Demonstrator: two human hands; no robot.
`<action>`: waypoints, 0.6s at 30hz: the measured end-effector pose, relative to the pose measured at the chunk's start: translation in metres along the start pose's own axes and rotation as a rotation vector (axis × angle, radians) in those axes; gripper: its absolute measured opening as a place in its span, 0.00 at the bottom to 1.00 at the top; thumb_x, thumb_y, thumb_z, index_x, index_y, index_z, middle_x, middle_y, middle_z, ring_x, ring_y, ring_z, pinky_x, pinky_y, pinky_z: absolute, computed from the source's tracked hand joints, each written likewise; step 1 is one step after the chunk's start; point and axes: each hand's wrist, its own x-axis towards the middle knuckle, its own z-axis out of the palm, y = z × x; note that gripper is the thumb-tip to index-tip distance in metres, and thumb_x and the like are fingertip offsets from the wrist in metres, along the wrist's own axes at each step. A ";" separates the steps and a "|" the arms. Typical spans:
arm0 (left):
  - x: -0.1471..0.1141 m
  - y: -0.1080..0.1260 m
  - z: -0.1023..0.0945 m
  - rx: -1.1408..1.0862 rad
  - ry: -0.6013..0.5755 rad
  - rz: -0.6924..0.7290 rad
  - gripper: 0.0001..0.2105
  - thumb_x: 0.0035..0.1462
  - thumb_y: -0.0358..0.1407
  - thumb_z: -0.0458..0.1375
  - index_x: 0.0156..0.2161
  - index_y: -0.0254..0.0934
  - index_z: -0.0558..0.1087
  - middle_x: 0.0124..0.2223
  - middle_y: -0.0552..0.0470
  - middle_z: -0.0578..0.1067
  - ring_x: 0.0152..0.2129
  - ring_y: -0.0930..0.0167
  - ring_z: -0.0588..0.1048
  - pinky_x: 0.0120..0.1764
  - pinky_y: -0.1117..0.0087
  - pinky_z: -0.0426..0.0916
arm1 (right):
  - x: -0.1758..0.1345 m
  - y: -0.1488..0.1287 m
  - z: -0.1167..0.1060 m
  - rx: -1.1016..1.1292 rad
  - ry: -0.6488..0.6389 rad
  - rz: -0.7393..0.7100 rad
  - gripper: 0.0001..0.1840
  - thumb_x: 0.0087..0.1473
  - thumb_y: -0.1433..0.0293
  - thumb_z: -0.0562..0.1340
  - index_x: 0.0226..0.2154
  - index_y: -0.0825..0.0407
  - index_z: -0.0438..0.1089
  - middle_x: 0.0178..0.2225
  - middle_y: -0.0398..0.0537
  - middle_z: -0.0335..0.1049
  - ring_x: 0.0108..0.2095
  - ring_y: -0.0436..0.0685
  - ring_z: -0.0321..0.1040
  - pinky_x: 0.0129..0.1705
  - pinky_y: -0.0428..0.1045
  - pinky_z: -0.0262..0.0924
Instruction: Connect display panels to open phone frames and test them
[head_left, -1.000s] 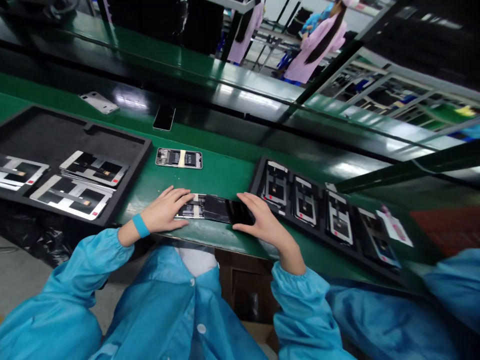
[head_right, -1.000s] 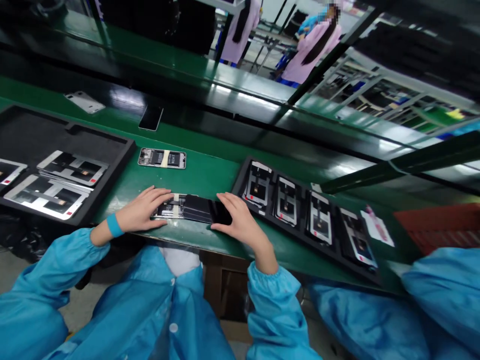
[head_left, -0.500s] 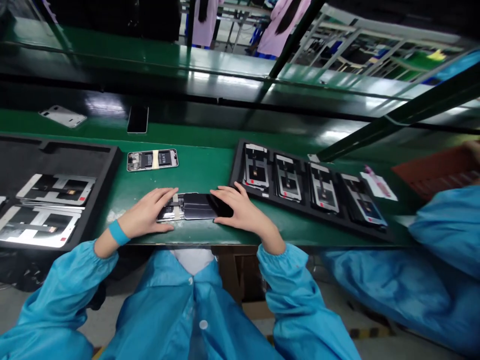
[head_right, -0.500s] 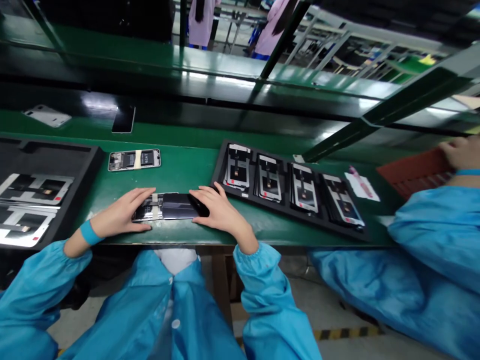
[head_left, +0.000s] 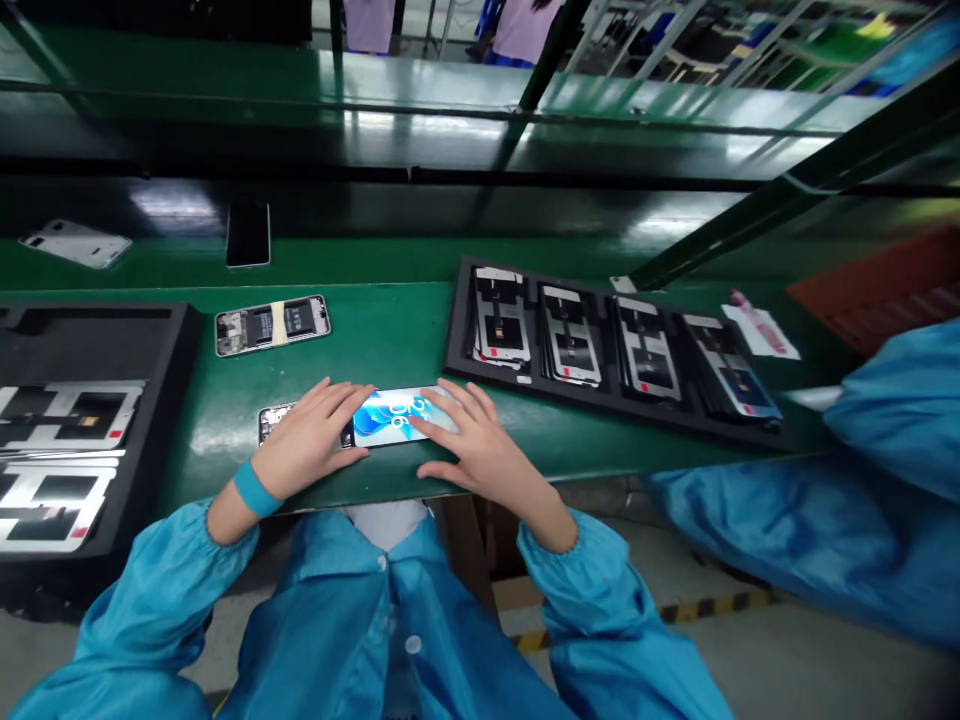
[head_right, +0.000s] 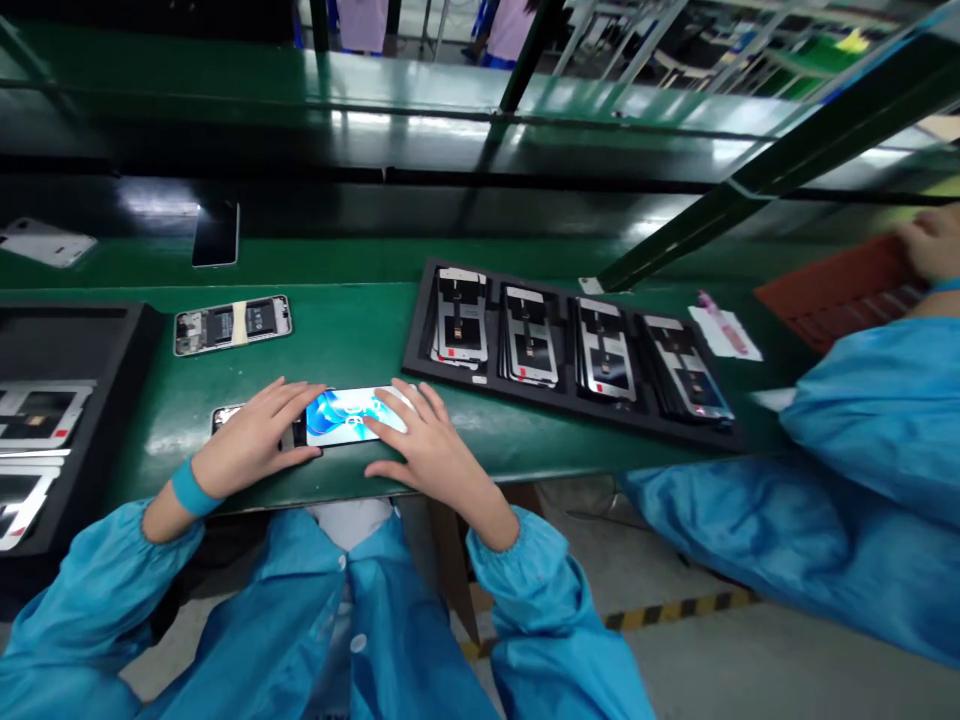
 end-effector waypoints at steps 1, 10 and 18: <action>-0.001 0.000 0.000 0.008 0.004 0.005 0.36 0.64 0.44 0.61 0.70 0.39 0.51 0.64 0.39 0.67 0.61 0.55 0.67 0.66 0.44 0.58 | -0.010 0.004 -0.001 -0.021 0.030 0.050 0.29 0.61 0.48 0.62 0.57 0.48 0.70 0.65 0.59 0.62 0.68 0.73 0.51 0.67 0.72 0.46; -0.009 0.004 -0.001 0.057 0.076 0.036 0.34 0.67 0.41 0.58 0.72 0.40 0.48 0.64 0.39 0.67 0.61 0.55 0.67 0.67 0.45 0.56 | -0.083 0.030 -0.001 -0.058 0.367 0.465 0.25 0.67 0.59 0.57 0.64 0.47 0.62 0.55 0.59 0.68 0.57 0.70 0.64 0.60 0.66 0.58; -0.010 0.006 -0.001 0.102 0.129 0.058 0.33 0.67 0.40 0.58 0.71 0.39 0.49 0.62 0.38 0.69 0.59 0.56 0.69 0.66 0.47 0.57 | -0.062 0.015 0.004 0.164 0.209 0.387 0.45 0.62 0.47 0.60 0.72 0.47 0.45 0.62 0.60 0.65 0.62 0.71 0.61 0.62 0.67 0.56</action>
